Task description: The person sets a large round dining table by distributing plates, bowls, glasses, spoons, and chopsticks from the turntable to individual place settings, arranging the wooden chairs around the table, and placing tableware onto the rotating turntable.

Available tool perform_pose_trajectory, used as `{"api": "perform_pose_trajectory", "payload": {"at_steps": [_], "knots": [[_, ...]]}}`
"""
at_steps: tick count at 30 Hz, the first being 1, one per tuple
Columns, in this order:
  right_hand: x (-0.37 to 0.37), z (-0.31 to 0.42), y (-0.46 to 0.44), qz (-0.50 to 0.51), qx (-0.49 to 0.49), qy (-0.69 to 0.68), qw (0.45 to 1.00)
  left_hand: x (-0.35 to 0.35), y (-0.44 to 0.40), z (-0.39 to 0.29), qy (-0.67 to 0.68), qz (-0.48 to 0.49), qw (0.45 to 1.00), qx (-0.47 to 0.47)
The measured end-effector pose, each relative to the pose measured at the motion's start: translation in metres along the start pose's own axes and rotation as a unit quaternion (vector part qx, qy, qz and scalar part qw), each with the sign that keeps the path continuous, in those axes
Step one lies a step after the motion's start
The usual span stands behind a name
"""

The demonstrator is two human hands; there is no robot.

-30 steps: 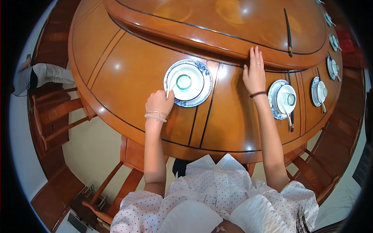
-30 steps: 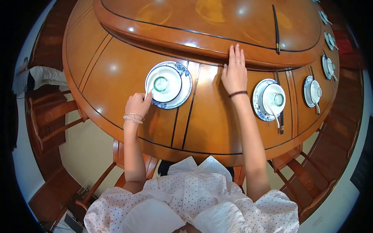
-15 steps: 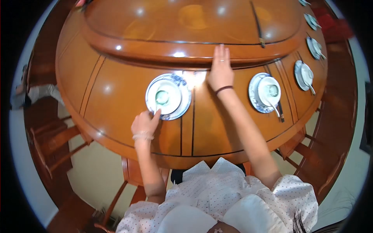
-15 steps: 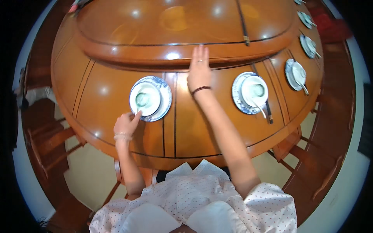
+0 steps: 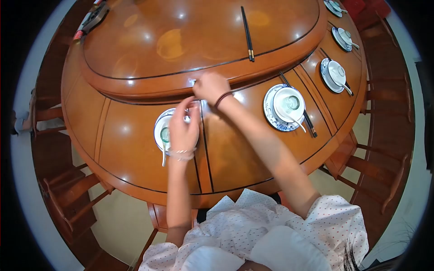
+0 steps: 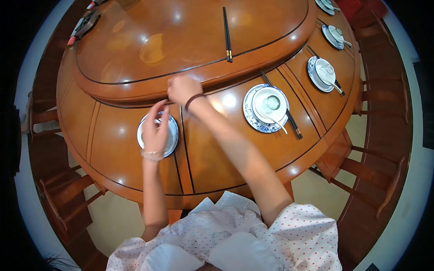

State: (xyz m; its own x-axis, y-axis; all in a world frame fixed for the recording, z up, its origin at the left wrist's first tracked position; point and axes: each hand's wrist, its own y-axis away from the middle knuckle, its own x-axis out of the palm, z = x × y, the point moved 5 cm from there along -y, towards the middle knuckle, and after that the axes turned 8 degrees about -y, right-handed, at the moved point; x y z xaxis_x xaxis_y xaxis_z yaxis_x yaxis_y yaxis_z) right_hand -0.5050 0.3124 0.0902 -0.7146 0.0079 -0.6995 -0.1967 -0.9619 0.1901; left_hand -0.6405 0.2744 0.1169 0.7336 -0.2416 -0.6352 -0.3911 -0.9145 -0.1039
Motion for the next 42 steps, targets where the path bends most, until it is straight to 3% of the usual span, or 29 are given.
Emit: {"api": "perform_pose_trajectory", "payload": {"at_steps": [2,4,7,9,11,13,16,19,21,23,24,26,29,30,31,33,35,38,40,42], "knots": [[-0.038,-0.028,-0.011,-0.242,-0.071,-0.060,0.966,0.035,-0.006,-0.001,0.084,0.065,0.993,-0.042],[-0.058,-0.054,-0.025,-0.337,-0.117,0.050,0.933,0.072,-0.008,0.009,0.174,0.140,0.969,-0.105],[-0.055,-0.083,-0.039,-0.267,-0.055,0.146,0.951,0.107,-0.013,0.017,0.238,0.183,0.939,-0.168],[-0.034,-0.094,-0.044,-0.248,-0.083,0.145,0.954,0.120,-0.018,0.020,0.267,0.191,0.924,-0.194],[-0.016,-0.087,-0.035,-0.237,-0.129,0.131,0.954,0.124,-0.021,0.030,0.350,0.113,0.895,-0.252],[0.000,-0.070,-0.011,-0.233,-0.152,0.131,0.952,0.128,-0.023,0.044,0.369,0.095,0.884,-0.271],[0.018,-0.054,0.023,-0.211,-0.123,0.018,0.970,0.134,-0.018,0.059,0.483,0.118,0.791,-0.356],[0.028,-0.045,0.048,-0.181,-0.067,-0.114,0.975,0.129,-0.017,0.053,0.563,0.110,0.759,-0.307],[0.034,-0.042,0.060,-0.172,-0.068,-0.154,0.971,0.130,-0.010,0.061,0.516,0.105,0.772,-0.356],[0.035,-0.044,0.070,-0.162,-0.069,-0.193,0.965,0.129,-0.005,0.067,0.515,0.084,0.790,-0.321],[0.032,-0.045,0.077,-0.154,-0.092,-0.234,0.955,0.122,0.001,0.065,0.467,0.136,0.821,-0.300],[0.034,-0.047,0.091,-0.139,-0.114,-0.275,0.944,0.099,0.023,0.052,0.451,0.134,0.828,-0.305],[0.048,-0.067,0.114,-0.175,-0.013,-0.472,0.864,0.079,0.073,0.054,0.412,0.131,0.853,-0.291],[0.061,-0.075,0.121,-0.122,0.043,-0.485,0.865,0.073,0.091,0.058,0.408,0.136,0.855,-0.290],[0.068,-0.074,0.128,-0.118,0.044,-0.486,0.865,0.068,0.109,0.062,0.408,0.133,0.854,-0.293],[0.091,-0.067,0.141,0.007,0.055,-0.505,0.861,0.061,0.142,0.071,0.386,0.137,0.855,-0.319],[0.128,-0.073,0.148,0.037,0.068,-0.524,0.848,0.057,0.167,0.081,0.392,0.137,0.850,-0.324],[0.138,-0.055,0.154,0.062,0.065,-0.469,0.879,0.053,0.188,0.095,0.411,0.128,0.841,-0.328],[0.155,-0.047,0.156,0.150,0.093,-0.441,0.880,0.051,0.196,0.104,0.426,0.118,0.835,-0.328],[0.164,-0.041,0.156,0.152,0.099,-0.461,0.869,0.049,0.201,0.113,0.460,0.115,0.807,-0.352]]}}
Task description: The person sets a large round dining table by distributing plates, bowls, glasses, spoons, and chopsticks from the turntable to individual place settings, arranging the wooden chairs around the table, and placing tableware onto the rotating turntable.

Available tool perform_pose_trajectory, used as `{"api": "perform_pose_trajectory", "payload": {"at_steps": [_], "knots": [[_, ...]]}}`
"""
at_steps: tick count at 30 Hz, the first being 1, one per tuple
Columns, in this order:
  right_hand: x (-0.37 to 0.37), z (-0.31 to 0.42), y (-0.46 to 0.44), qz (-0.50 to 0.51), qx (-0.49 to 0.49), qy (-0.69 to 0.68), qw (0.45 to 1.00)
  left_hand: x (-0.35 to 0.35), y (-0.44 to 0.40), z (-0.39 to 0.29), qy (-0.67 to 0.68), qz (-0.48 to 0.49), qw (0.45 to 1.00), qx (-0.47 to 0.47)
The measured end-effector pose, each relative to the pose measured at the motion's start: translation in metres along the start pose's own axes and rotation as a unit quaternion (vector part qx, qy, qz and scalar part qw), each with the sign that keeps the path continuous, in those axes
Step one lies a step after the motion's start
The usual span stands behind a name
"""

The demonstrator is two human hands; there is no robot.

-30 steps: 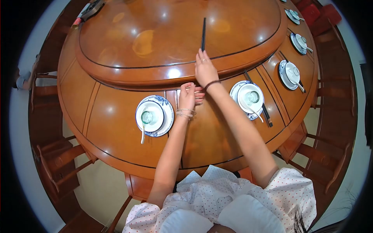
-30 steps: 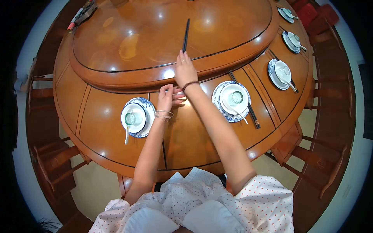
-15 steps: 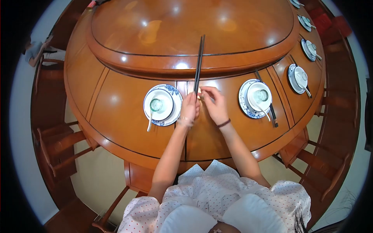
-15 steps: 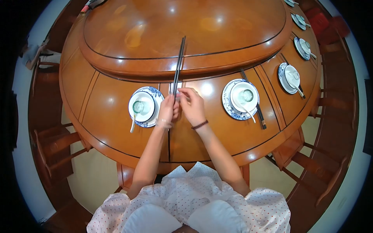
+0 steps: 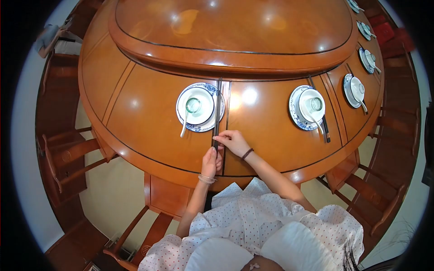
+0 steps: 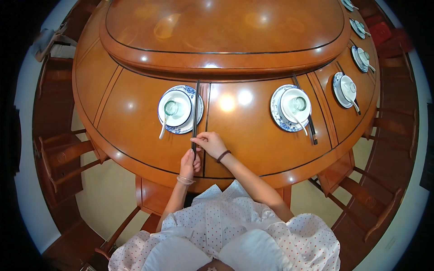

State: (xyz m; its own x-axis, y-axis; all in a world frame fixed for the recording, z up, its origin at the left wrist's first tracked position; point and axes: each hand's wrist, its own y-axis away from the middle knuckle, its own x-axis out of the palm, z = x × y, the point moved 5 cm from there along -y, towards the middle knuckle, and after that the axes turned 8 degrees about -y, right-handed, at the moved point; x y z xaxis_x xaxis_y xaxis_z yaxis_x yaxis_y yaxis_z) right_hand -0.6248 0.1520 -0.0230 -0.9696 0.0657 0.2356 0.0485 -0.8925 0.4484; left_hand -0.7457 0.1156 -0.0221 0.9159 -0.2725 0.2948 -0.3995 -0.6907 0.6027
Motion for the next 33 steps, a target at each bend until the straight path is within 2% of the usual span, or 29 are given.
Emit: {"api": "perform_pose_trajectory", "payload": {"at_steps": [3,8,13,21,23,25,26,28,29,31,33], "knots": [[0.008,-0.008,-0.007,-0.001,0.009,-0.039,0.999,-0.012,-0.004,0.003,0.025,0.000,0.999,-0.037],[0.009,-0.008,-0.017,-0.027,0.053,0.059,0.996,-0.018,-0.013,-0.005,0.045,0.016,0.998,-0.038],[0.010,-0.003,-0.023,-0.027,0.046,0.067,0.996,-0.026,-0.024,-0.002,0.089,0.010,0.995,-0.051],[0.008,-0.005,-0.026,-0.029,0.068,0.064,0.995,-0.033,-0.035,-0.004,0.072,0.017,0.996,-0.040],[0.007,0.000,-0.022,-0.012,0.051,0.135,0.989,-0.035,-0.034,-0.009,0.049,0.014,0.998,-0.034],[-0.001,-0.001,-0.015,-0.014,0.043,0.168,0.985,-0.038,-0.027,-0.020,-0.049,-0.043,0.998,-0.024],[-0.005,-0.001,-0.009,-0.015,0.037,0.200,0.979,-0.038,-0.022,-0.024,-0.051,-0.040,0.998,-0.024],[-0.016,-0.006,0.006,-0.014,0.034,0.191,0.981,-0.053,-0.011,-0.028,-0.107,-0.101,0.989,-0.010],[-0.022,-0.009,0.016,-0.011,0.031,0.182,0.983,-0.058,-0.006,-0.027,-0.113,-0.095,0.989,-0.014],[-0.031,-0.006,0.043,-0.017,0.032,0.124,0.992,-0.077,0.011,-0.035,-0.271,-0.203,0.939,0.065],[-0.040,-0.002,0.068,-0.009,0.067,0.019,0.998,-0.085,0.033,-0.048,-0.390,-0.324,0.835,0.214]]}}
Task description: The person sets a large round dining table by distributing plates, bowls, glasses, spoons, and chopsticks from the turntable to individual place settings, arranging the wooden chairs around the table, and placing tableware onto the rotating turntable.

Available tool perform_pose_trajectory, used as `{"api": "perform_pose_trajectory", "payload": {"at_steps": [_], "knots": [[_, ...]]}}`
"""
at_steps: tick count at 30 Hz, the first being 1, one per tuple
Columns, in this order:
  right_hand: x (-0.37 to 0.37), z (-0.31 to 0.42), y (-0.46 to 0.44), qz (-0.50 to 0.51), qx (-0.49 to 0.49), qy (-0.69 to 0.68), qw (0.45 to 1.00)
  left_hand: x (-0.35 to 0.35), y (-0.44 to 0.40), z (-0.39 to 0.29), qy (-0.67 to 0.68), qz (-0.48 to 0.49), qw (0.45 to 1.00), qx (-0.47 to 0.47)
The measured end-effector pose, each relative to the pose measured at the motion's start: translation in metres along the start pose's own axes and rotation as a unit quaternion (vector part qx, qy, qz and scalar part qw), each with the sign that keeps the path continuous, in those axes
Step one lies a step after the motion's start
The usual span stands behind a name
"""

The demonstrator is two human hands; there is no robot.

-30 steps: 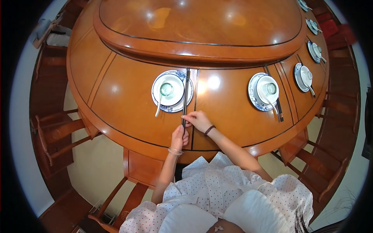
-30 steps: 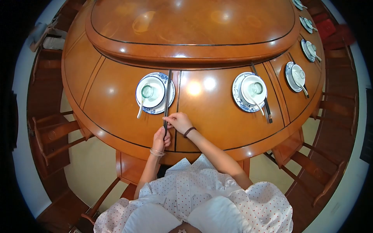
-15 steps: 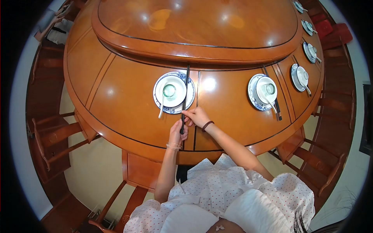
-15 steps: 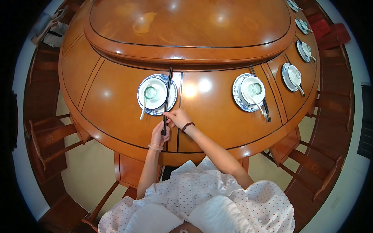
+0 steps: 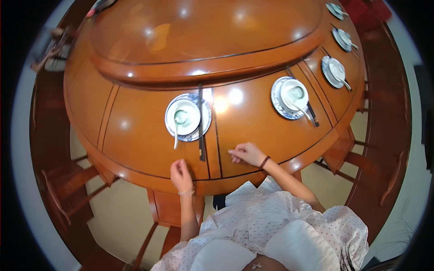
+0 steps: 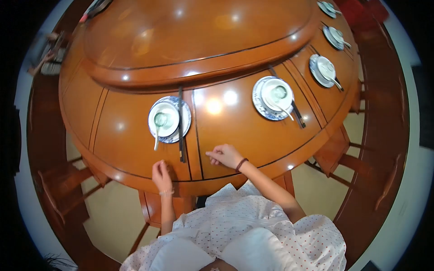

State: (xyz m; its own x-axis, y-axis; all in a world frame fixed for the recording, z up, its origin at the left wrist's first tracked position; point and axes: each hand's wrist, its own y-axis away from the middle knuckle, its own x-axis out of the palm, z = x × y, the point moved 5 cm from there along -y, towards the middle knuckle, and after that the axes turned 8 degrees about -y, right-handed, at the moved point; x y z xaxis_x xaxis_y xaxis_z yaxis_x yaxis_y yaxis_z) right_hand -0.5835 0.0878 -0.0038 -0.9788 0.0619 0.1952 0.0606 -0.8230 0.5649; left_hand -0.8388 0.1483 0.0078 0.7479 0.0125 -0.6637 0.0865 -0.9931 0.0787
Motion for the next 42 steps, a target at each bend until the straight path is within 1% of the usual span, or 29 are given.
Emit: {"api": "perform_pose_trajectory", "payload": {"at_steps": [2,4,6,7,9,12,13,16,17,18,20,21,23,24,26,28,30,31,34,36,38,39,40,42], "knots": [[-0.011,0.004,0.023,-0.021,-0.001,-0.042,0.999,-0.024,0.012,-0.027,-0.032,-0.081,0.995,0.052],[-0.020,0.011,0.049,-0.013,0.021,-0.011,1.000,-0.033,0.020,-0.046,-0.050,-0.097,0.987,0.117],[-0.037,0.014,0.072,-0.033,0.012,-0.022,0.999,-0.031,0.030,-0.069,-0.017,-0.103,0.987,0.125],[-0.046,0.017,0.084,-0.030,0.003,-0.022,0.999,-0.027,0.034,-0.080,-0.011,-0.089,0.986,0.143],[-0.070,0.016,0.106,-0.030,-0.009,-0.014,0.999,-0.015,0.044,-0.104,-0.018,-0.077,0.973,0.218],[-0.119,0.012,0.144,-0.052,-0.035,-0.038,0.997,0.015,0.062,-0.145,-0.017,-0.048,0.964,0.260],[-0.137,0.008,0.156,-0.055,-0.039,-0.057,0.996,0.029,0.069,-0.157,-0.022,-0.050,0.957,0.287],[-0.197,-0.006,0.188,-0.075,-0.056,-0.096,0.991,0.069,0.100,-0.211,-0.018,-0.048,0.947,0.317],[-0.217,-0.010,0.198,-0.073,-0.060,-0.115,0.989,0.084,0.110,-0.221,-0.006,-0.039,0.951,0.307],[-0.238,-0.013,0.207,-0.066,-0.056,-0.124,0.988,0.095,0.123,-0.243,-0.017,-0.027,0.947,0.319],[-0.281,-0.019,0.221,-0.063,-0.099,-0.082,0.990,0.115,0.146,-0.274,-0.053,-0.047,0.935,0.348],[-0.301,-0.018,0.228,-0.069,-0.104,-0.085,0.989,0.124,0.156,-0.287,-0.051,-0.045,0.932,0.355],[-0.339,-0.021,0.241,-0.122,-0.083,-0.079,0.986,0.134,0.171,-0.299,-0.047,-0.067,0.958,0.274],[-0.352,-0.022,0.245,-0.124,-0.090,-0.081,0.985,0.138,0.178,-0.305,-0.045,-0.068,0.956,0.280],[-0.376,-0.025,0.251,-0.135,-0.096,-0.079,0.983,0.144,0.184,-0.306,-0.031,-0.062,0.962,0.263],[-0.386,-0.036,0.256,-0.145,-0.107,-0.094,0.979,0.146,0.183,-0.314,-0.059,-0.059,0.955,0.283],[-0.393,-0.049,0.260,-0.194,-0.109,-0.118,0.968,0.152,0.175,-0.328,-0.078,-0.025,0.946,0.313],[-0.391,-0.052,0.263,-0.198,-0.120,-0.127,0.965,0.156,0.169,-0.329,-0.061,-0.013,0.945,0.322],[-0.375,-0.070,0.286,-0.257,-0.123,-0.140,0.948,0.166,0.155,-0.337,-0.048,0.008,0.927,0.372],[-0.363,-0.086,0.297,-0.286,-0.098,-0.152,0.941,0.169,0.144,-0.338,-0.055,0.028,0.905,0.421],[-0.346,-0.102,0.309,-0.325,-0.092,-0.171,0.926,0.172,0.127,-0.323,0.014,0.044,0.918,0.394],[-0.337,-0.106,0.316,-0.337,-0.097,-0.189,0.917,0.174,0.115,-0.315,-0.008,0.079,0.911,0.405],[-0.329,-0.108,0.322,-0.346,-0.104,-0.207,0.909,0.176,0.112,-0.318,-0.009,0.078,0.902,0.424],[-0.313,-0.112,0.338,-0.379,-0.099,-0.218,0.894,0.179,0.105,-0.327,0.001,0.100,0.904,0.415]]}}
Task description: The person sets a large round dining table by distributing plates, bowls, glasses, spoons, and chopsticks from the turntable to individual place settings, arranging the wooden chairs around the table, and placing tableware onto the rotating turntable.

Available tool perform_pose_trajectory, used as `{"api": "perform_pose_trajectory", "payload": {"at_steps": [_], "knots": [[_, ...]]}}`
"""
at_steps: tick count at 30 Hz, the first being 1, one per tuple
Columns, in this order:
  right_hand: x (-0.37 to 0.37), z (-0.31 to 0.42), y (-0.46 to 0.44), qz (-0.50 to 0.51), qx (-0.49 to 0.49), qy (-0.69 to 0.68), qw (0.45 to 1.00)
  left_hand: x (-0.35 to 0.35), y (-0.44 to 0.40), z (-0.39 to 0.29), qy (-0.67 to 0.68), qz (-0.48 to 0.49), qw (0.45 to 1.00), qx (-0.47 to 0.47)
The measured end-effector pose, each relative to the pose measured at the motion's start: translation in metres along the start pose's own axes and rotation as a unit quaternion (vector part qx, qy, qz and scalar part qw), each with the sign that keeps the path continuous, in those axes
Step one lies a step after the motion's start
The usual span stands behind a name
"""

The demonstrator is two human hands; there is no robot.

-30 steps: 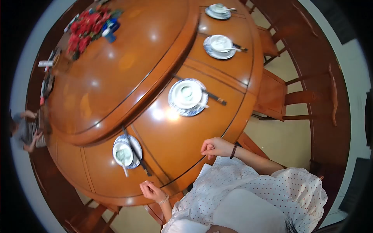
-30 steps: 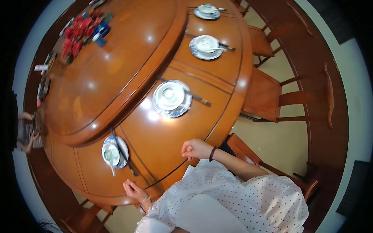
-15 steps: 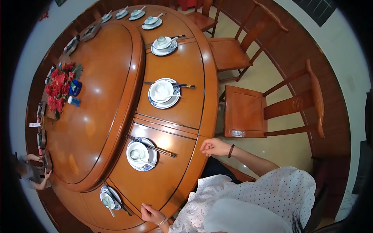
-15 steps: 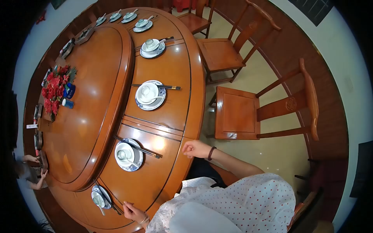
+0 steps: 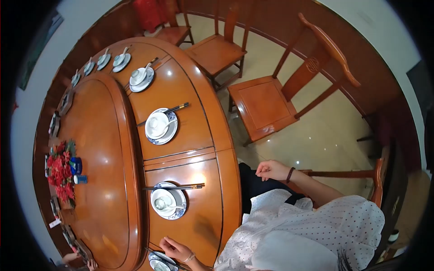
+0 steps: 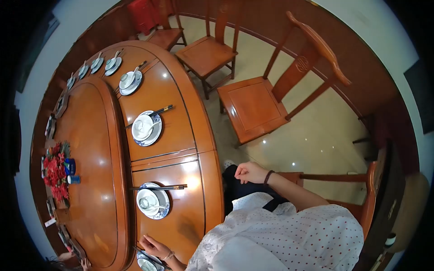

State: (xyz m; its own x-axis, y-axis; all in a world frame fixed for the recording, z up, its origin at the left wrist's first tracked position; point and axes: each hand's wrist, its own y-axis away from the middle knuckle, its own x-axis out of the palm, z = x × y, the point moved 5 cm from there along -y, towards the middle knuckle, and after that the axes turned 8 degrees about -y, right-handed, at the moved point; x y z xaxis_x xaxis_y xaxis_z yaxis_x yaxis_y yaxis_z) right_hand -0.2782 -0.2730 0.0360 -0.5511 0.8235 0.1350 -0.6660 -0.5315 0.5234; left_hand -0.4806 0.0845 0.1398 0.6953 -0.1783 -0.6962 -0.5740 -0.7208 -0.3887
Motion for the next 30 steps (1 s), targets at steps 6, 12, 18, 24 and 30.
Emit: {"api": "perform_pose_trajectory", "payload": {"at_steps": [6,12,18,24,30], "knots": [[-0.012,0.007,0.066,-0.088,-0.004,0.010,0.996,0.034,-0.016,-0.038,0.122,0.015,0.990,0.063],[-0.031,0.015,0.097,-0.155,-0.003,0.011,0.988,0.037,-0.013,-0.054,0.162,0.081,0.980,0.078],[-0.047,0.029,0.079,-0.155,-0.035,0.045,0.986,0.024,-0.023,-0.055,0.138,0.043,0.988,0.049],[-0.116,0.027,0.080,-0.199,-0.098,0.006,0.975,0.037,-0.012,-0.096,0.167,0.024,0.985,0.045],[-0.321,-0.082,0.019,-0.164,0.111,0.240,0.950,0.137,0.015,-0.213,0.237,0.090,0.967,0.014]]}}
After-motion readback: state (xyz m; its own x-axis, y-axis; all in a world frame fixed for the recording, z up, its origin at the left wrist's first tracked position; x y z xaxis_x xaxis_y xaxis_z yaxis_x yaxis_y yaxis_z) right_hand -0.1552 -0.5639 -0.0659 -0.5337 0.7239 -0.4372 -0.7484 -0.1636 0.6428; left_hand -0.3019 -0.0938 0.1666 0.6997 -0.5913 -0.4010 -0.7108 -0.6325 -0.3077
